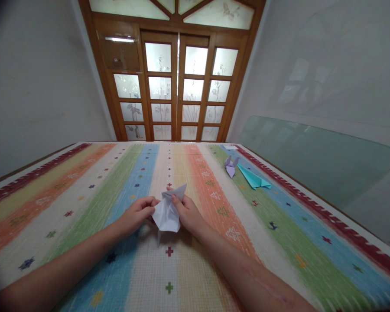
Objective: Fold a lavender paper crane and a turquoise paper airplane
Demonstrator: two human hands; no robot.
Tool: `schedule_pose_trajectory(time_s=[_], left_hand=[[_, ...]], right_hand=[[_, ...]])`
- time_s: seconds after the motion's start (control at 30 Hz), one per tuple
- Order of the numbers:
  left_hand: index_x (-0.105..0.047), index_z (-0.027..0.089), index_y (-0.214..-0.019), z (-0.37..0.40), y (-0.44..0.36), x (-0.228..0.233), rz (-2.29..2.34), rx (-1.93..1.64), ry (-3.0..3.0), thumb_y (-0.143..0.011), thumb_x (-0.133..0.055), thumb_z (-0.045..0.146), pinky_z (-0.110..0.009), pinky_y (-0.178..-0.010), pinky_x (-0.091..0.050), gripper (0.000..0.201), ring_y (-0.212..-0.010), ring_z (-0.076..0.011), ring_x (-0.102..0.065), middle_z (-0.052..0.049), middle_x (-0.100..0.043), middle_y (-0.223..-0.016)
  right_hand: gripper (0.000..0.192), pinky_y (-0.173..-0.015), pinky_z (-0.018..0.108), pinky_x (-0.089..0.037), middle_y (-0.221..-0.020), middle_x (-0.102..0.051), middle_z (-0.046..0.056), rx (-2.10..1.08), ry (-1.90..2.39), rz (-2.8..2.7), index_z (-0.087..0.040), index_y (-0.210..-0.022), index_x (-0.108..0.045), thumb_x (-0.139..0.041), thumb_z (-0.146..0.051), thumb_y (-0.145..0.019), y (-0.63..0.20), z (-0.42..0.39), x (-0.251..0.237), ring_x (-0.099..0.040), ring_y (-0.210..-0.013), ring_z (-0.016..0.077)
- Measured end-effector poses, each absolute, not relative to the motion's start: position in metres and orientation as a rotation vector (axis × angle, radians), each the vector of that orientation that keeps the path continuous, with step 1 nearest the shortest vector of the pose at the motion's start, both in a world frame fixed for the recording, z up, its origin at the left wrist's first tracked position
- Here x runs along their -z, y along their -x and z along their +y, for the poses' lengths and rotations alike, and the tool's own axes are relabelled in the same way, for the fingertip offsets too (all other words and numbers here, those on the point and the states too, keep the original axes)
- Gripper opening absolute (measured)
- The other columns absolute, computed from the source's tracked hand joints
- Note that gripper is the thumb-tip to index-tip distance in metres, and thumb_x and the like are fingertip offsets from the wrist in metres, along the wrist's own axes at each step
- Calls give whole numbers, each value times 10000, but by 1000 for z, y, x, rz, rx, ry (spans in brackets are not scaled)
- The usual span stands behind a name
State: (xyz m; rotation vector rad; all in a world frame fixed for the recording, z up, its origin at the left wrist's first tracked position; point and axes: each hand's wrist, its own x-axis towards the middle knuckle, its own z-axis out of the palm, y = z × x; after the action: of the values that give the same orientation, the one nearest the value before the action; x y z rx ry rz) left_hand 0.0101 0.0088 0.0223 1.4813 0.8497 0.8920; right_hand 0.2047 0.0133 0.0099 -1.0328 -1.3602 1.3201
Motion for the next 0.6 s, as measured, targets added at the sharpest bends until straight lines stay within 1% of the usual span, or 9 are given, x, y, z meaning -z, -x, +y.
schedule_pose_trajectory(time_s=[0.1, 0.2, 0.3, 0.4, 0.5, 0.6], left_hand=[[-453, 189, -692, 8, -9, -21, 863, -907, -1578, -786, -530, 246, -258, -599, -500, 134, -637, -145, -599, 1, -564, -713], [-469, 184, -705, 7, -9, -21, 868, -923, -1615, -799, -516, 235, -264, -621, -505, 116, -666, -150, -609, -9, -583, -749], [-481, 180, -707, 7, -9, -21, 862, -927, -1596, -801, -526, 246, -272, -632, -516, 124, -676, -153, -612, -17, -594, -764], [-502, 175, -713, 7, -9, -22, 863, -933, -1532, -790, -540, 264, -287, -638, -534, 124, -678, -159, -619, -28, -606, -782], [-486, 177, -697, 8, -10, -23, 858, -932, -1452, -767, -554, 283, -289, -622, -540, 144, -663, -157, -615, -32, -608, -784], [-463, 181, -678, 8, -10, -26, 852, -925, -1432, -751, -567, 294, -266, -596, -522, 170, -653, -147, -600, -32, -606, -781]], right_hand=[[515, -635, 303, -458, -843, -712, 71, -1310, 1150, -1332, -172, -999, -735, -586, -641, -847, -206, 15, -5, -625, -716, 199], [497, -620, 293, -450, -795, -699, 63, -1280, 1221, -1309, -162, -862, -714, -605, -645, -825, -208, 17, 0, -618, -697, 192], [481, -619, 293, -448, -799, -697, 64, -1307, 1223, -1269, -156, -830, -695, -629, -632, -800, -208, 18, 1, -611, -682, 184], [455, -628, 297, -452, -826, -704, 67, -1321, 1192, -1244, -159, -842, -690, -643, -609, -793, -208, 18, -1, -615, -692, 185], [430, -642, 299, -459, -846, -709, 67, -1304, 1166, -1232, -161, -855, -692, -648, -585, -797, -208, 18, -3, -623, -710, 188], [421, -636, 303, -465, -834, -705, 73, -1310, 1183, -1235, -148, -856, -696, -637, -562, -812, -207, 19, -2, -620, -697, 189]])
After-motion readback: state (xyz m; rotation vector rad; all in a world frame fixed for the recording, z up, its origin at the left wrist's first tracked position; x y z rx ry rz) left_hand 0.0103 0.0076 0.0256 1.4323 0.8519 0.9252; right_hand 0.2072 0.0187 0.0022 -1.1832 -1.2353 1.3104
